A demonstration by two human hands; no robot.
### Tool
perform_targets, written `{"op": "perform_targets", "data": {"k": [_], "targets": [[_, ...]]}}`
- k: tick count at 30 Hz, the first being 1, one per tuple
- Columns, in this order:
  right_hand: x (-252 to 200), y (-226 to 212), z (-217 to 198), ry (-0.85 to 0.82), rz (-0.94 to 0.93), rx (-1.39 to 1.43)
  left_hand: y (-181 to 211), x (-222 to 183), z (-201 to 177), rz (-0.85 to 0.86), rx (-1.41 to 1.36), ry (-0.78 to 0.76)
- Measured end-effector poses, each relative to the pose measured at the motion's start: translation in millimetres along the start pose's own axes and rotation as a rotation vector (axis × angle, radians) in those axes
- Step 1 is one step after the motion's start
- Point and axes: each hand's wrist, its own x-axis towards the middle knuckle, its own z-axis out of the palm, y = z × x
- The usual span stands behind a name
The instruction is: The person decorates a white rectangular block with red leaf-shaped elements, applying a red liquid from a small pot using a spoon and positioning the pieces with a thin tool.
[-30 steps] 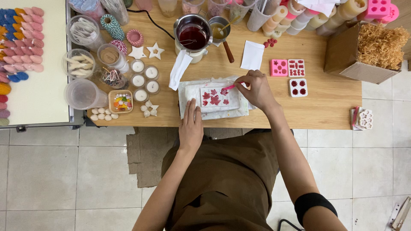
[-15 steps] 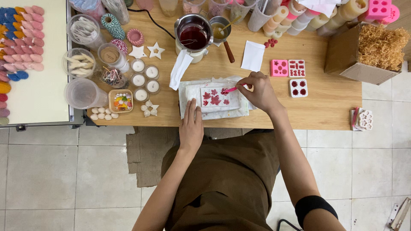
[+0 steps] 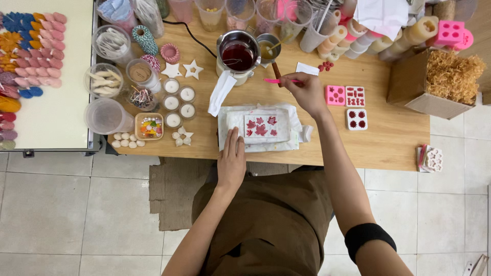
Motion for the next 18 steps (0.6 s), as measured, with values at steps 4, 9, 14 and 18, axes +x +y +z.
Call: {"op": "perform_targets", "data": {"k": [4, 9, 14, 18], "targets": [[46, -1, 25, 0.01, 0.023, 0.068, 3, 0, 0, -0.013, 0.014, 0.004], [82, 13, 53, 0.158, -0.085, -0.165, 2, 1, -2, -0.002, 0.018, -0.027], [92, 35, 58, 0.229, -0.437, -0.505, 3, 1, -5, -0.02, 0.049, -0.043], [82, 38, 57, 0.223, -0.473, -0.599, 5, 1, -5, -0.012, 0.056, -0.044]]}}
